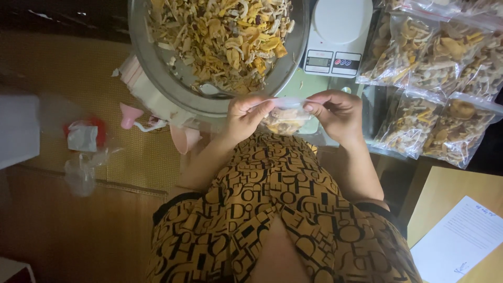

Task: The person scoops dried mushrooms from a large metal tray into small plastic bags using a spoon, weighs each bag on a digital scale, and seals the zip-top bags.

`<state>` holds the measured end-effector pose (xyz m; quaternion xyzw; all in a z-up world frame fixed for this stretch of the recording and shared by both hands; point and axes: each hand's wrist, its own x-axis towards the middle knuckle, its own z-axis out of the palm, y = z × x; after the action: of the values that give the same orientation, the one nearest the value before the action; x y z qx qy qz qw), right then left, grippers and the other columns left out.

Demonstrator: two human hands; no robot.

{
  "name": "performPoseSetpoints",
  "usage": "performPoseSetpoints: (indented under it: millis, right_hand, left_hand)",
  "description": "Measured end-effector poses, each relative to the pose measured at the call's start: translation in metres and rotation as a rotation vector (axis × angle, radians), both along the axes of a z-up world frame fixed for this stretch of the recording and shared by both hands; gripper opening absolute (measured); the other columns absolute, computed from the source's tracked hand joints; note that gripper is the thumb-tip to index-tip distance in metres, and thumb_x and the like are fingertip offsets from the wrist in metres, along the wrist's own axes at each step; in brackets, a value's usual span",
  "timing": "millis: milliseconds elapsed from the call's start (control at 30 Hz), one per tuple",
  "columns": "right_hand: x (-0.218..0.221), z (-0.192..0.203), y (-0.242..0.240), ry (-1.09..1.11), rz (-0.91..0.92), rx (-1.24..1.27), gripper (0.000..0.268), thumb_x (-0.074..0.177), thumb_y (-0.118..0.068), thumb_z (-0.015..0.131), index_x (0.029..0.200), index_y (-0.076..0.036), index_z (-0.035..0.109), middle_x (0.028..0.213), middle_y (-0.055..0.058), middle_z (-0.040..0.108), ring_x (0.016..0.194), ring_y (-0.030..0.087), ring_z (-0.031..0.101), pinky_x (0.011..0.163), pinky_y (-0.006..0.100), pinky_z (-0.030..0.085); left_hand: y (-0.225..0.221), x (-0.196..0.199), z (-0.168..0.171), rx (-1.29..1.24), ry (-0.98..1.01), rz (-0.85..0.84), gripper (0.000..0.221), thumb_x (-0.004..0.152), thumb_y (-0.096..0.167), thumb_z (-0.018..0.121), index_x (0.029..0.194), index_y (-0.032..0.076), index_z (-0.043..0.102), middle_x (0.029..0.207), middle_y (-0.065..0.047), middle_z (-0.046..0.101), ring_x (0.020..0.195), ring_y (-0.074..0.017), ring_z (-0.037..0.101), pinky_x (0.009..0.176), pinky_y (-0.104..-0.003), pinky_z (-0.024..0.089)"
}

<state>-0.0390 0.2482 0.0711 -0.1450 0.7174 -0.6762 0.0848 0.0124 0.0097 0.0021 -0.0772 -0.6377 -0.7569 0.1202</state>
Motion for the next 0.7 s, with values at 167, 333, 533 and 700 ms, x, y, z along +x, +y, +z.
performPoseSetpoints:
  millis: [167,333,533,700]
  right_hand:
    - [0.0,-0.003,0.0,-0.001,-0.012,-0.083,0.012,0.088,0.006,0.083,0.092,0.009,0.073,0.072,0.019,0.07,0.067,0.019,0.069,0.062,0.029,0.057]
    - [-0.002,0.005,0.002,0.064,0.036,-0.024,0.008,0.092,0.006,0.079,0.092,0.01,0.073,0.072,0.02,0.069,0.065,0.021,0.066,0.06,0.03,0.053]
    - [-0.007,0.026,-0.009,0.152,0.219,-0.097,0.008,0.09,0.005,0.078,0.097,0.006,0.074,0.081,0.022,0.072,0.069,0.031,0.07,0.071,0.039,0.056]
    - [-0.009,0.023,-0.009,0.208,0.257,-0.037,0.005,0.09,0.007,0.077,0.091,0.003,0.075,0.076,0.017,0.071,0.064,0.025,0.065,0.07,0.035,0.052]
  left_hand:
    - [0.0,0.001,-0.011,0.008,-0.002,-0.056,0.014,0.095,-0.001,0.073,0.107,0.0,0.079,0.1,-0.021,0.078,0.091,-0.0306,0.076,0.086,-0.044,0.058]
    - [0.003,-0.002,0.02,-0.069,0.021,-0.09,0.013,0.09,0.002,0.08,0.102,-0.001,0.079,0.091,-0.02,0.079,0.084,-0.0272,0.077,0.072,-0.037,0.059]
    - [0.01,-0.003,0.041,-0.016,0.052,-0.092,0.014,0.092,-0.004,0.075,0.105,0.001,0.079,0.088,-0.018,0.078,0.074,-0.024,0.074,0.072,-0.034,0.058]
    - [0.012,-0.007,0.045,0.043,0.132,-0.15,0.019,0.088,-0.01,0.075,0.105,-0.002,0.075,0.086,-0.02,0.076,0.072,-0.0223,0.071,0.069,-0.033,0.056]
